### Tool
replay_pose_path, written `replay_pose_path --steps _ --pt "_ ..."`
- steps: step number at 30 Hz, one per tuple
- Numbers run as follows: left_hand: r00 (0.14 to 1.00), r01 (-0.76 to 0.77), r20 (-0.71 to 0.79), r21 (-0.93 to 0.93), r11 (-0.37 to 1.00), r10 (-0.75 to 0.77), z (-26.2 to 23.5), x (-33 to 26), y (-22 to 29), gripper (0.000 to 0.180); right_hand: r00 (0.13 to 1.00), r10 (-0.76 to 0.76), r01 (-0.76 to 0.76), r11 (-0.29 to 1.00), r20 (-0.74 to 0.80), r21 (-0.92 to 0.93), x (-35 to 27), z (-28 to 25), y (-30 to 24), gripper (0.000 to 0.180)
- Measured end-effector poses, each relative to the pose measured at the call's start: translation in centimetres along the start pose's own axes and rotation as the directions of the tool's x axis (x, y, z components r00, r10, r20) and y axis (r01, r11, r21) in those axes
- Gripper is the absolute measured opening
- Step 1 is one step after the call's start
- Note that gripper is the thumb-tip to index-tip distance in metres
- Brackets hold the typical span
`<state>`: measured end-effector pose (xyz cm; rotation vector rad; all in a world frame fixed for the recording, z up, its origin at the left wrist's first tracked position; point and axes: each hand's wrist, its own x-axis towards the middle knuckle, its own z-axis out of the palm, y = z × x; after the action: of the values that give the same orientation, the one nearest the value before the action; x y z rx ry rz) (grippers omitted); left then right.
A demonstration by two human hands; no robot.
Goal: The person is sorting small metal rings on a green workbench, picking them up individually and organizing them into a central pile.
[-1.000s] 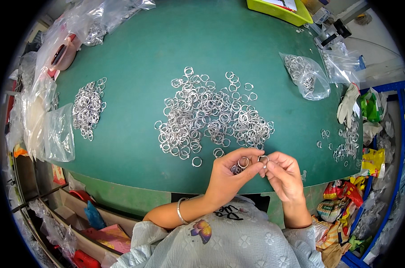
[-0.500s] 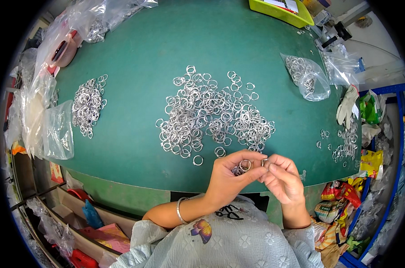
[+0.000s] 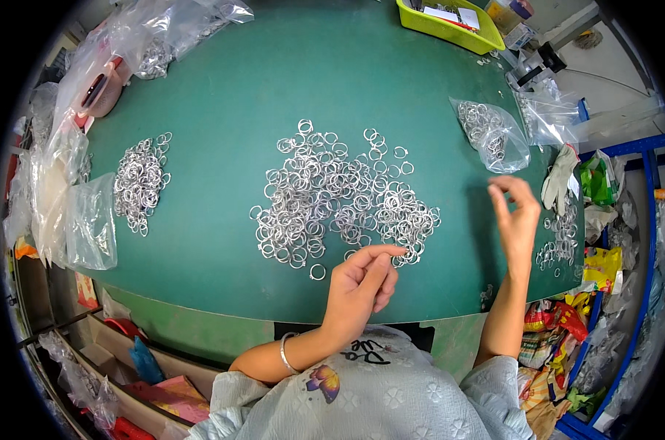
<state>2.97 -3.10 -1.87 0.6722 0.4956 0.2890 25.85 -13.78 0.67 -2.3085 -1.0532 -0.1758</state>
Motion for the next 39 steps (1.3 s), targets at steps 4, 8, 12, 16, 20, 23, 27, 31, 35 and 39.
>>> replay_pose_path --steps 4,8,12,16,20,23,27,31,35,39 --pt "1.000 0.006 -0.008 0.003 1.000 -0.006 0.2 0.2 -0.3 0.023 0.930 -0.153 0.124 0.987 0.334 0.105 -2.2 1.1 -2.3 0.022" --pt "1.000 -0.014 0.025 0.050 0.999 0.013 0.3 0.6 -0.3 0.022 0.907 -0.190 0.195 0.980 0.375 0.024 -3.7 3.2 -3.0 0.028" --pt "0.999 0.019 0.042 0.028 0.999 -0.021 0.1 0.5 -0.4 0.021 0.943 -0.169 0.165 0.986 0.286 0.038 -4.1 3.0 -2.1 0.023" --pt "0.997 0.043 0.062 0.016 0.999 -0.043 -0.1 0.3 -0.5 0.021 0.935 0.183 -0.255 0.942 0.303 0.217 -4.7 2.1 -2.1 0.013" --pt "0.997 0.075 0.013 0.108 0.991 -0.077 0.4 0.2 -0.1 0.022 0.823 0.314 -0.567 0.501 0.473 0.654 -6.3 1.5 -3.1 0.009" --pt "1.000 0.003 0.028 0.153 0.988 -0.007 0.8 0.2 -0.1 0.027 0.794 0.218 -0.608 0.250 0.568 0.753 -7.3 1.3 -4.3 0.009" --pt "0.994 -0.068 0.103 0.218 0.974 0.046 0.8 0.2 -0.2 0.031 0.721 0.121 -0.688 0.003 0.683 0.726 -8.1 1.2 -5.9 0.009" --pt "0.989 -0.095 0.133 0.269 0.958 0.061 0.8 0.2 0.0 0.029 0.693 0.133 -0.711 -0.039 0.709 0.702 -8.4 1.2 -6.6 0.007" --pt "0.993 -0.116 0.063 0.269 0.956 0.102 0.9 -0.3 0.1 0.030 0.994 -0.019 -0.053 0.788 0.110 0.613 -8.4 0.8 -8.0 0.013" --pt "0.976 -0.218 0.068 0.380 0.899 0.208 1.2 -0.7 0.3 0.033 0.933 -0.351 0.360 0.894 -0.080 0.266 -8.4 0.3 -8.9 0.022"
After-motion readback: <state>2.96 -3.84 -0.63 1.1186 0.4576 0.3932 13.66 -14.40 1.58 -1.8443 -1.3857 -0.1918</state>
